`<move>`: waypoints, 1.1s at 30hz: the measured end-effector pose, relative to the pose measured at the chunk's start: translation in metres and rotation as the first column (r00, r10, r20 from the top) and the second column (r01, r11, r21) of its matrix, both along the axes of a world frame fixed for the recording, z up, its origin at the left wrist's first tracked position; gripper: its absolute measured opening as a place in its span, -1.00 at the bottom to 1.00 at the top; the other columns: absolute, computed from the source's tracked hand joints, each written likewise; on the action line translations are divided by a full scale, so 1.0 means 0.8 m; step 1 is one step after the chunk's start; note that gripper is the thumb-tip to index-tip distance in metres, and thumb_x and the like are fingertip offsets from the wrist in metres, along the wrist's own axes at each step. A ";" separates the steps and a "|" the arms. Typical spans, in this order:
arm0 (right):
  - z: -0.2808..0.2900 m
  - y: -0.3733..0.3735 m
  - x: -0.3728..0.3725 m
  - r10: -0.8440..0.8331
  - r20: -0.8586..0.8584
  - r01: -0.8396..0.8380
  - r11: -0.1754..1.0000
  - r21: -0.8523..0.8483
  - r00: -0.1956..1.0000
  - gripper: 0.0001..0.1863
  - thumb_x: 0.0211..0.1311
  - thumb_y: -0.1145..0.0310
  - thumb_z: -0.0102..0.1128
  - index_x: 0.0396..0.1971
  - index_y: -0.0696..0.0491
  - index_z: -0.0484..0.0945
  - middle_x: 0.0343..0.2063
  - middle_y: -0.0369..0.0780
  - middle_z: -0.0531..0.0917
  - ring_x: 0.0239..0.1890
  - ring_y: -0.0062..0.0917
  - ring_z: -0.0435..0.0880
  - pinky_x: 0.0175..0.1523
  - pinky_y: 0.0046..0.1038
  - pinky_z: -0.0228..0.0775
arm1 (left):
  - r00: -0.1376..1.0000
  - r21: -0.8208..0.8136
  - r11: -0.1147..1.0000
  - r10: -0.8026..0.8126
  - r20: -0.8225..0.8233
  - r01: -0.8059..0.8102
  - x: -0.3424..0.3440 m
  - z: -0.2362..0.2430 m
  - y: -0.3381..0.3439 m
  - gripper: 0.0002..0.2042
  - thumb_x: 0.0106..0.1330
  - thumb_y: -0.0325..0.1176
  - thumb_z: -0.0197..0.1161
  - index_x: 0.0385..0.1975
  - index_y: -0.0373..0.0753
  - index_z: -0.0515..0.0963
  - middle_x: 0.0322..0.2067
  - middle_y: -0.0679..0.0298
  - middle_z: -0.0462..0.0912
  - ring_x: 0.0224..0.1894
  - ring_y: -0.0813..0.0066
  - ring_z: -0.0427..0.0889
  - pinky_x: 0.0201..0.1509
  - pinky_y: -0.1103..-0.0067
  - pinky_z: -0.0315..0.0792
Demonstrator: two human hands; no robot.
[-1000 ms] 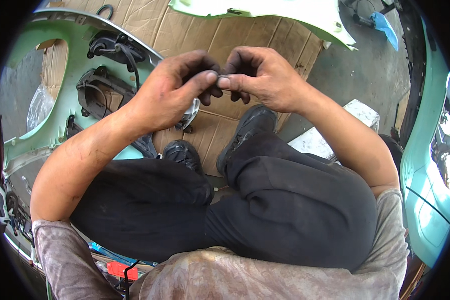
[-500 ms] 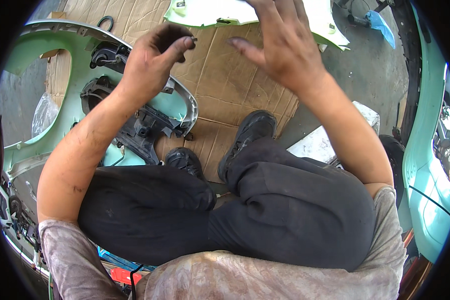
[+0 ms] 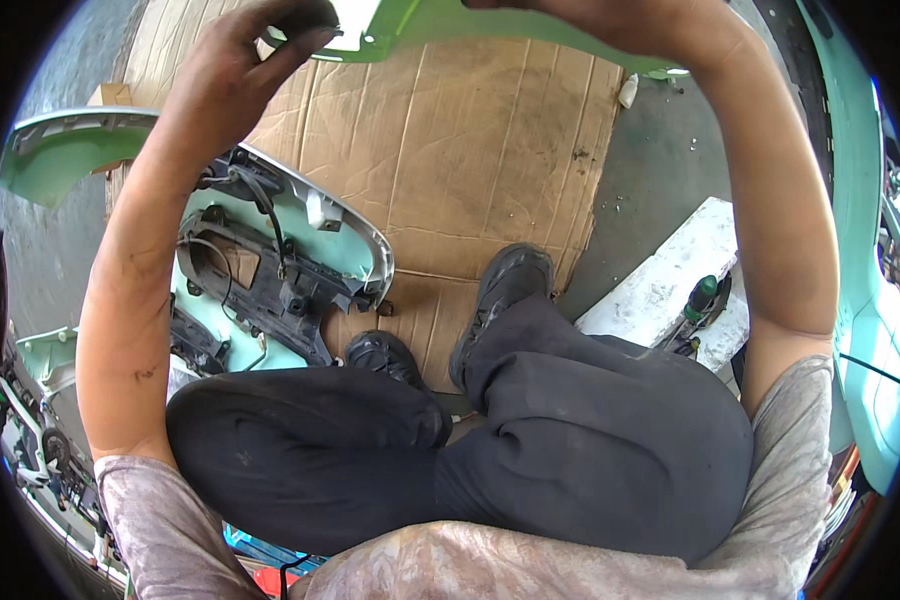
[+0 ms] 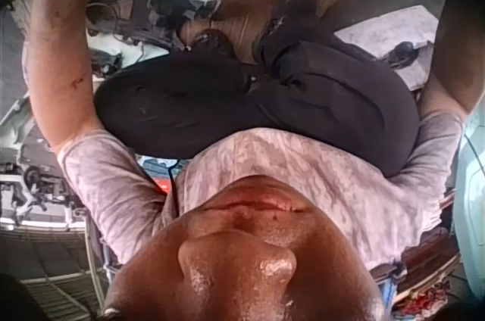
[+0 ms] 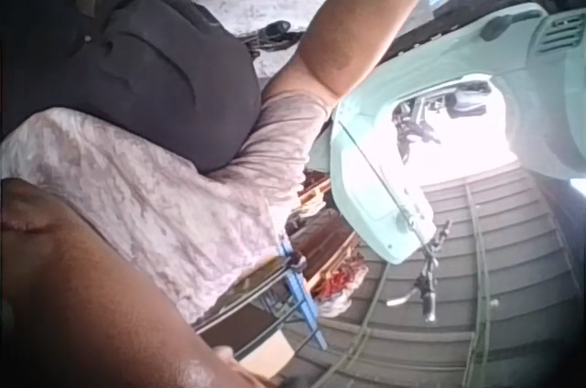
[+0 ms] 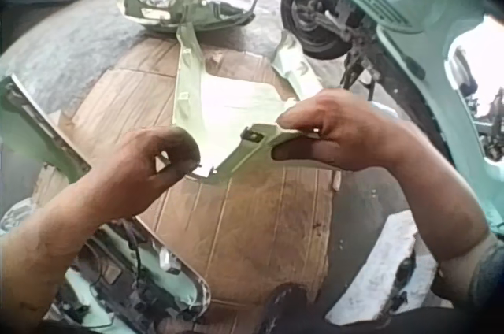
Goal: The person retrieves a plastic body panel from a cardboard box, gathers fasteners from a tray, and installs the panel onto a light-colored motor scooter. The person positions the panel, inserts screws by hand, and tightens them to secure the bodywork to the vehicle frame.
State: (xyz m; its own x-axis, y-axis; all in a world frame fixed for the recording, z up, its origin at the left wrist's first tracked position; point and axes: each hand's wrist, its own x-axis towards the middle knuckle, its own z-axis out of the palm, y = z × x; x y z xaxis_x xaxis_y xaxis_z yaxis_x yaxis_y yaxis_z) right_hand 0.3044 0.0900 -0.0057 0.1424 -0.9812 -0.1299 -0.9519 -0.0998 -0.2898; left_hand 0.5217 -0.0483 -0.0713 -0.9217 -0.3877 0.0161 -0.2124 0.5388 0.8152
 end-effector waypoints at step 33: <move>0.061 -0.020 -0.023 -0.044 0.378 0.066 0.997 -0.046 0.925 -0.78 0.14 0.41 0.30 -0.21 0.16 0.63 -0.46 -0.28 0.68 -0.42 -0.74 0.54 -0.24 -0.58 0.41 | 0.949 -0.744 0.625 -0.020 -0.316 -0.235 -0.013 0.011 0.004 -0.86 0.26 -0.28 0.25 -0.25 -0.11 0.64 -0.40 0.40 0.71 0.00 0.47 0.56 0.29 0.24 -0.01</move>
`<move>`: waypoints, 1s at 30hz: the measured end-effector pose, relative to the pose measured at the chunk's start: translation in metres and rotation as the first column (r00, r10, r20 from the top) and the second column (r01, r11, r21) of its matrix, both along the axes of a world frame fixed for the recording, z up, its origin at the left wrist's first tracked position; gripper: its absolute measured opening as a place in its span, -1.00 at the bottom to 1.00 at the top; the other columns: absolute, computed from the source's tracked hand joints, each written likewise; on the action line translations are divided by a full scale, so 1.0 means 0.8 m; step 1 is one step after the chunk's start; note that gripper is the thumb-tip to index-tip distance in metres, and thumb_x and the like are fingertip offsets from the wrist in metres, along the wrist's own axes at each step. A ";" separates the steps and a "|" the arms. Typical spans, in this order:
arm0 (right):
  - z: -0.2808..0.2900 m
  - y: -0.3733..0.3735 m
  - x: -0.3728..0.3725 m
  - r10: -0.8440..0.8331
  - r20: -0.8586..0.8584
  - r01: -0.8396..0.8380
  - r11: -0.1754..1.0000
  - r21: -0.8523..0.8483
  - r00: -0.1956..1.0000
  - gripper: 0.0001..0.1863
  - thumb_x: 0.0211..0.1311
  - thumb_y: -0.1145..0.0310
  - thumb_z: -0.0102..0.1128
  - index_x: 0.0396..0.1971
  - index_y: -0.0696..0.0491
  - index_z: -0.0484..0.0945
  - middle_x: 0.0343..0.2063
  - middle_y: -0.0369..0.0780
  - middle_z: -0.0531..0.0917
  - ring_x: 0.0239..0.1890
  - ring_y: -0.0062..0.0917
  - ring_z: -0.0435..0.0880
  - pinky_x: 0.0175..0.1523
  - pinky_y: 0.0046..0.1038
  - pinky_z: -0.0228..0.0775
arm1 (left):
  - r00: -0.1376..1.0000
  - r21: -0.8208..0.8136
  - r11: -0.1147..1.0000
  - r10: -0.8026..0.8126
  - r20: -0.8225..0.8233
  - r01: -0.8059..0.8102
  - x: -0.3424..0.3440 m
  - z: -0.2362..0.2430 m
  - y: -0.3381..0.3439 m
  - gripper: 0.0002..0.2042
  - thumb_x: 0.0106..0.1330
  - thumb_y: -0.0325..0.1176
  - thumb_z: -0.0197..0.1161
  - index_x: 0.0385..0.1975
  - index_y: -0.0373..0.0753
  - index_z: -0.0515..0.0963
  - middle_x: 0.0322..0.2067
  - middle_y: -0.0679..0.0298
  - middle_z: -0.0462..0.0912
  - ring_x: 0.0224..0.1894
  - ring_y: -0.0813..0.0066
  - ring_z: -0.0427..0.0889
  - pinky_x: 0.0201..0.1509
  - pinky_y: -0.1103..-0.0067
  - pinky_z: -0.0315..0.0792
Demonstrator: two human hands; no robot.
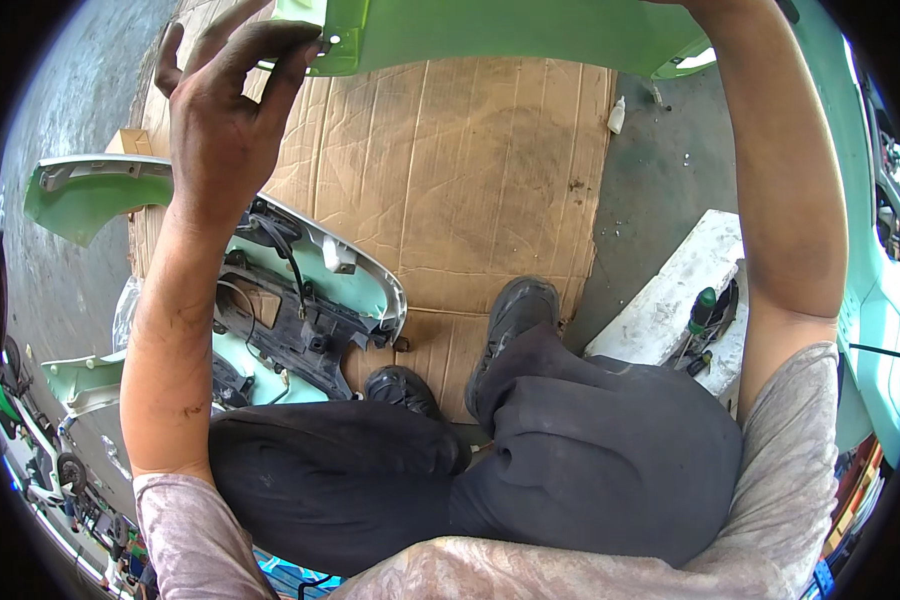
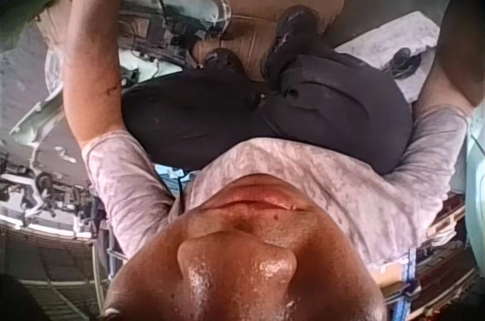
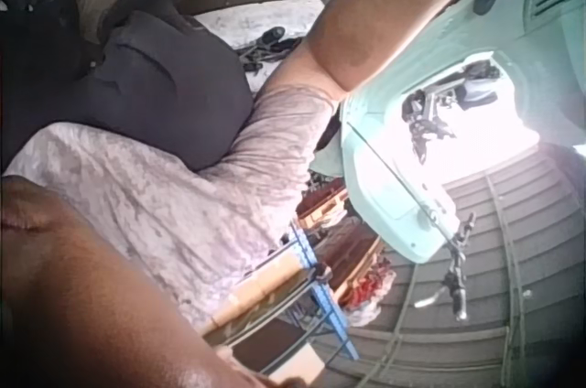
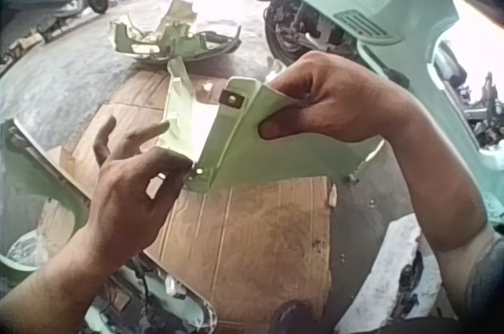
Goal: The person retrieves a plastic body panel from a cardboard box, gathers fasteners from a tray, and installs the panel onto a light-colored motor scooter. The person positions the panel, inserts screws by hand, and tightens them to secure the bodywork to the vehicle frame.
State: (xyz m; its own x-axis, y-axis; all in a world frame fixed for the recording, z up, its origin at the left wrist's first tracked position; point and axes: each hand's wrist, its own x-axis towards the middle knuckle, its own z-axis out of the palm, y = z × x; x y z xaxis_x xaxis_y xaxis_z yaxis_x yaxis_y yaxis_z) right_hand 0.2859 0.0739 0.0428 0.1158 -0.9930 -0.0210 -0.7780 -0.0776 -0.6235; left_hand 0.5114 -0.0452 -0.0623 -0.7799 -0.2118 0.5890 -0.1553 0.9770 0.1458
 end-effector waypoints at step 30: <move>0.002 0.000 0.002 -0.032 0.012 0.032 0.999 0.026 0.999 -0.77 0.17 0.41 0.27 -0.19 0.16 0.63 -0.46 -0.27 0.70 -0.44 -0.73 0.57 -0.24 -0.58 0.41 | 0.985 0.261 0.965 -0.025 0.169 -0.020 -0.004 0.021 -0.003 -0.87 0.23 -0.33 0.27 -0.28 -0.16 0.65 -0.34 0.27 0.62 -0.23 0.35 0.55 -0.02 0.45 0.34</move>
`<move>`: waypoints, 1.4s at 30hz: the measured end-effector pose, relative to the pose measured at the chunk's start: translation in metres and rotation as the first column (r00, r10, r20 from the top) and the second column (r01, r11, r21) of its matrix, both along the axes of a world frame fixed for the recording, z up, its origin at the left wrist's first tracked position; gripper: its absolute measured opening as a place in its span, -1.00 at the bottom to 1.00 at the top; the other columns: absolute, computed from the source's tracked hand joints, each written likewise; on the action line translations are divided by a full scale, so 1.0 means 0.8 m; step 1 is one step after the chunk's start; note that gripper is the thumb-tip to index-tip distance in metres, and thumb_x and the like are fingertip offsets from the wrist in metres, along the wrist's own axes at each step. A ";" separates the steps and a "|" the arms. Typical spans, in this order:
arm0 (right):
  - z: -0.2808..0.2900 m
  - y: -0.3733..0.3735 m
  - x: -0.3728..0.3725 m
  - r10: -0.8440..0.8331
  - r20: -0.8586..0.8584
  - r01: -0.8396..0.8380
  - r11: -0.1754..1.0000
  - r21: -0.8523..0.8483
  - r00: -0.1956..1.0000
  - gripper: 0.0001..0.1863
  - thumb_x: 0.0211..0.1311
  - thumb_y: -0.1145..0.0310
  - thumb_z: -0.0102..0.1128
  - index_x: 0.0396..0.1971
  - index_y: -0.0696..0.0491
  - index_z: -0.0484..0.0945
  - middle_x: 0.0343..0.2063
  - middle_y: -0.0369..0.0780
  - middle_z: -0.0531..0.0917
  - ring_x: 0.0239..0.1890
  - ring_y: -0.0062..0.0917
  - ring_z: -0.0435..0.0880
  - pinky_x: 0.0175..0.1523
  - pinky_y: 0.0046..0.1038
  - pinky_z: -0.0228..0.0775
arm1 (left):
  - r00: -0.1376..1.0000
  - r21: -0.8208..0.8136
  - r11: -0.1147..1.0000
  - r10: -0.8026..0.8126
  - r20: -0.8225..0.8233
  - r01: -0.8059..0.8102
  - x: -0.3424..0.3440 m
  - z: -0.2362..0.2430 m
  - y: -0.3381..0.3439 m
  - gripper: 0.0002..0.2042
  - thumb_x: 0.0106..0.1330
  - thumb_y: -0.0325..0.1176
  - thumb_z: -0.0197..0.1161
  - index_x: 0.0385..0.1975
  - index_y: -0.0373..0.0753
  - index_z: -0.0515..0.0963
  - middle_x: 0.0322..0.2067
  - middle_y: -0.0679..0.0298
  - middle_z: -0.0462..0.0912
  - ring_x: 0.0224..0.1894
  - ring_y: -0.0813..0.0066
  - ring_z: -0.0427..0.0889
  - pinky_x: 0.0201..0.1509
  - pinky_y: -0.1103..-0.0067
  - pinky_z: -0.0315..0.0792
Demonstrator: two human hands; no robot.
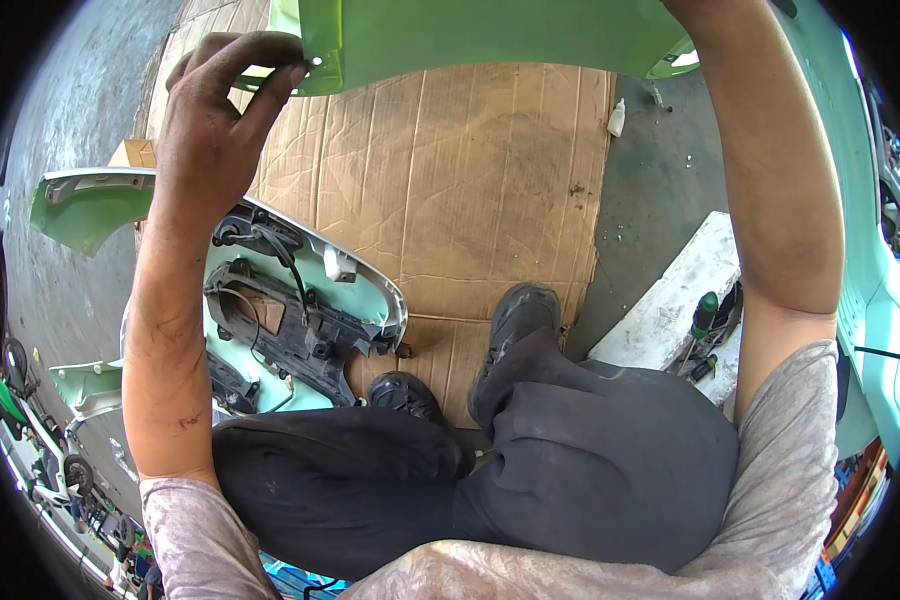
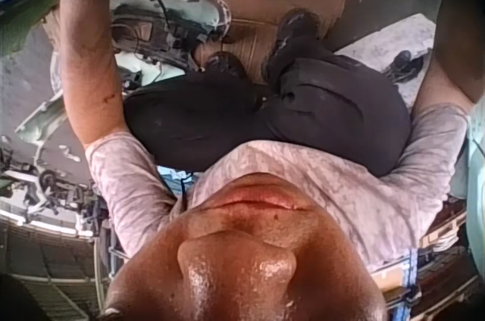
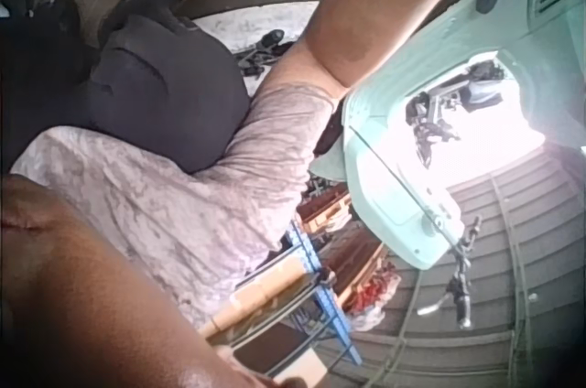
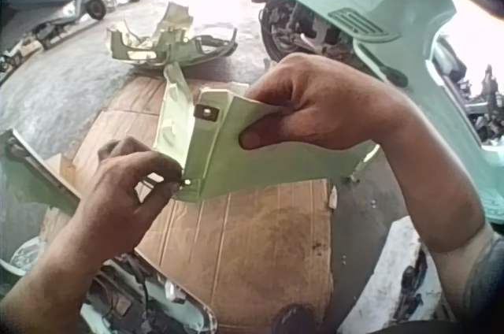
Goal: The person retrieves a plastic body panel from a cardboard box, gathers fasteners from a tray, and installs the panel onto a light-colored motor scooter. The person positions the panel, inserts screws by hand, and tightens them to secure the bodywork to the vehicle frame.
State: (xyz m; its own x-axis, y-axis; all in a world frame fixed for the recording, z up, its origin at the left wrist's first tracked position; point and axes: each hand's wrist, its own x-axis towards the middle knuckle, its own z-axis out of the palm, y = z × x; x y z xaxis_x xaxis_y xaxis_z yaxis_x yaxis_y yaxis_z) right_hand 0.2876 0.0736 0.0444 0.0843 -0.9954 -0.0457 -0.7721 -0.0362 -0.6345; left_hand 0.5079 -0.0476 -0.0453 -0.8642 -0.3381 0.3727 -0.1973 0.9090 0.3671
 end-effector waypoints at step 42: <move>-0.021 -0.003 -0.003 0.102 -0.159 -0.137 0.964 -0.227 0.982 -0.77 0.13 0.37 0.30 -0.21 0.11 0.65 -0.55 -0.26 0.68 -0.53 -0.72 0.54 -0.33 -0.55 0.38 | 0.987 -0.123 0.990 -0.055 0.151 0.074 0.007 0.006 -0.005 -0.78 0.32 -0.28 0.16 -0.30 -0.32 0.61 -0.25 0.22 0.60 -0.08 0.25 0.47 0.03 0.43 0.28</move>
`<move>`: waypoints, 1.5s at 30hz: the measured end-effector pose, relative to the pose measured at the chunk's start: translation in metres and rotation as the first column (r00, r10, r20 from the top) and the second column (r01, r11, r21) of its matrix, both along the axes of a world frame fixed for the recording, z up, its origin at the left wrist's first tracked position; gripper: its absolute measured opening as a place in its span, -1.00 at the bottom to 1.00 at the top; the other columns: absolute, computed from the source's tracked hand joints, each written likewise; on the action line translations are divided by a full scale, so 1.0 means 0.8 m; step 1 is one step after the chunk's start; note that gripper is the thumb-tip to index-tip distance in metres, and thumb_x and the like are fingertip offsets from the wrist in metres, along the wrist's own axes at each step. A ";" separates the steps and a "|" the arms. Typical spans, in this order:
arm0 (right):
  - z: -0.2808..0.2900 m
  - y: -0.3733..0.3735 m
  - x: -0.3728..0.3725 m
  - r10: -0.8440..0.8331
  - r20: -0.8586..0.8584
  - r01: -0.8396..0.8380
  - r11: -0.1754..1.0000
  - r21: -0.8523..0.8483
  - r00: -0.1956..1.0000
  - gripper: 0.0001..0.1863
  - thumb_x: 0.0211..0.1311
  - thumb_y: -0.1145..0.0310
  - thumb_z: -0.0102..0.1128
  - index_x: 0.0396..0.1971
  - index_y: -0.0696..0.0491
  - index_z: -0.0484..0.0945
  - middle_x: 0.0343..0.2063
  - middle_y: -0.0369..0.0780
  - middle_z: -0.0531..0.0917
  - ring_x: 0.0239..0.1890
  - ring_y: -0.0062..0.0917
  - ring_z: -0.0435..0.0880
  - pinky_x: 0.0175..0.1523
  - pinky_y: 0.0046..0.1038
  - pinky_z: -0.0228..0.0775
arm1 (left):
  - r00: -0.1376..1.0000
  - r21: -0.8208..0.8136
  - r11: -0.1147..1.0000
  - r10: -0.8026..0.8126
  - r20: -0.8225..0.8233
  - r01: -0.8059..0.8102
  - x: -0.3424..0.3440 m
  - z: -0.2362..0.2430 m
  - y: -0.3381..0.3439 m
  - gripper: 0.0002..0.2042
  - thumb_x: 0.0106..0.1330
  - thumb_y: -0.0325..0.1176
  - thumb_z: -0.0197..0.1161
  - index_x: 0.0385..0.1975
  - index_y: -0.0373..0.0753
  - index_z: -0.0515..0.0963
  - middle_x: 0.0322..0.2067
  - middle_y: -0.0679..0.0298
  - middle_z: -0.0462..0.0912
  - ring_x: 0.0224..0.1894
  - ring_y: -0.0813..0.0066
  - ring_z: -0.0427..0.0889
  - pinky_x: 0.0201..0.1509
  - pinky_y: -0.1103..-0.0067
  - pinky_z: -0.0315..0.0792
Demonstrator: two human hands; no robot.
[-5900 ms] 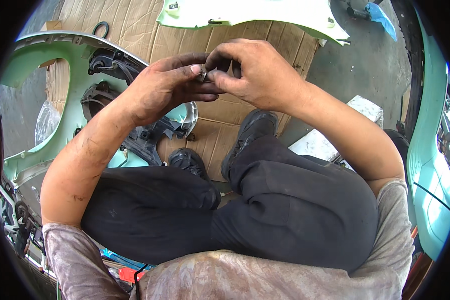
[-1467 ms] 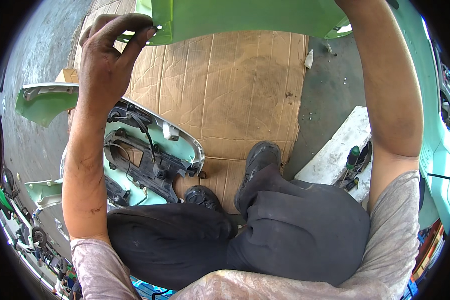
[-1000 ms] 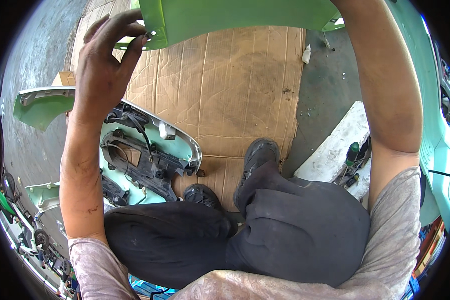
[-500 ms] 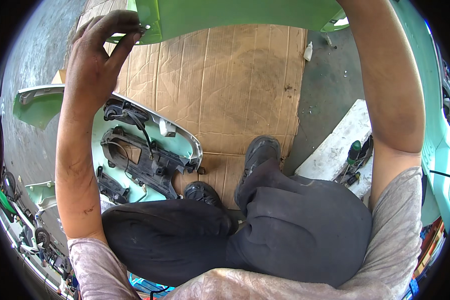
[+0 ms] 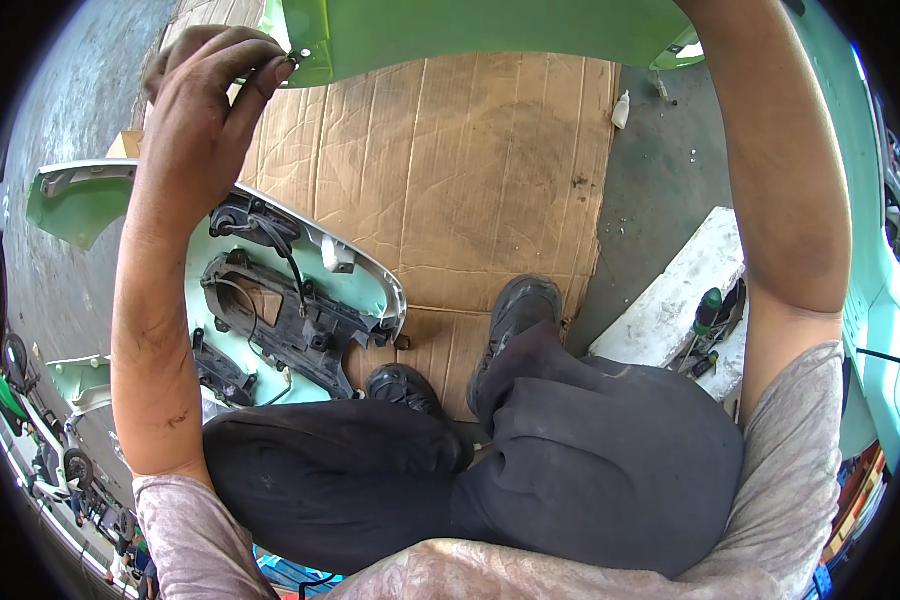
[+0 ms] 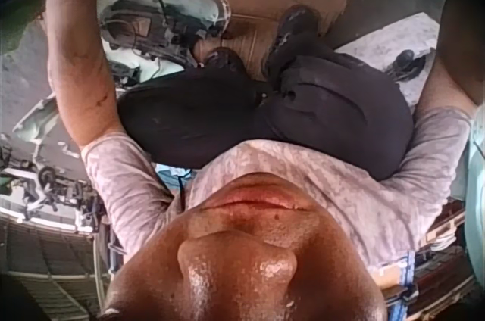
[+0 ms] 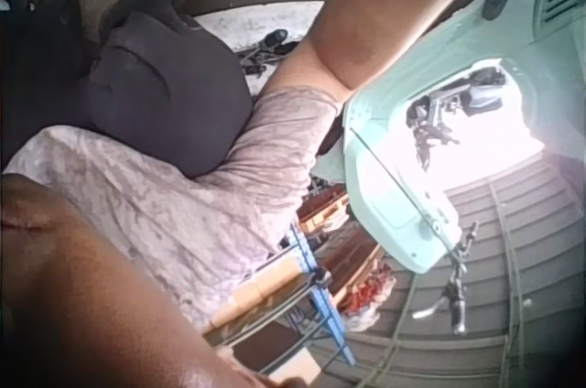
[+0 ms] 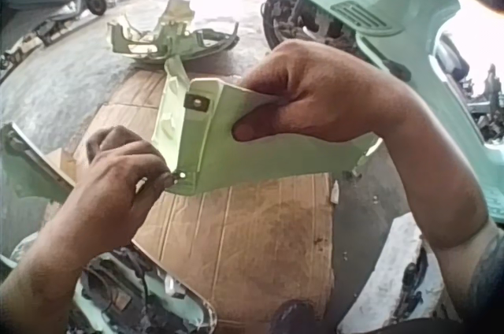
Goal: The person retrieves a plastic body panel from a cardboard box, gathers fasteners from a tray, and installs the panel onto a light-colored motor scooter. The person positions the panel, inserts screws by hand, and tightens them to secure the bodywork to the vehicle frame.
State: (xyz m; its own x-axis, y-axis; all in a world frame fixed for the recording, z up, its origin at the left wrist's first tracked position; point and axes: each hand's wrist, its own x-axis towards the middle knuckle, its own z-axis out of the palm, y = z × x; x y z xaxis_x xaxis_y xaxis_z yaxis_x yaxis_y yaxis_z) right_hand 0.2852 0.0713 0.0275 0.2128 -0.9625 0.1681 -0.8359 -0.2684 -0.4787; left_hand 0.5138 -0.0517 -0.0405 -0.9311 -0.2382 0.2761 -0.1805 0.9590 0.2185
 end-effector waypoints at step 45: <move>0.000 -0.006 0.020 0.161 -0.052 -0.155 0.983 0.100 0.986 -0.80 0.09 0.47 0.29 -0.25 0.15 0.65 -0.53 -0.20 0.68 -0.53 -0.66 0.57 -0.34 -0.52 0.41 | 0.991 0.130 0.984 -0.108 -0.083 0.118 0.017 -0.054 -0.003 -0.87 0.27 -0.42 0.19 -0.25 -0.28 0.61 -0.19 0.15 0.63 -0.12 0.20 0.58 0.01 0.43 0.39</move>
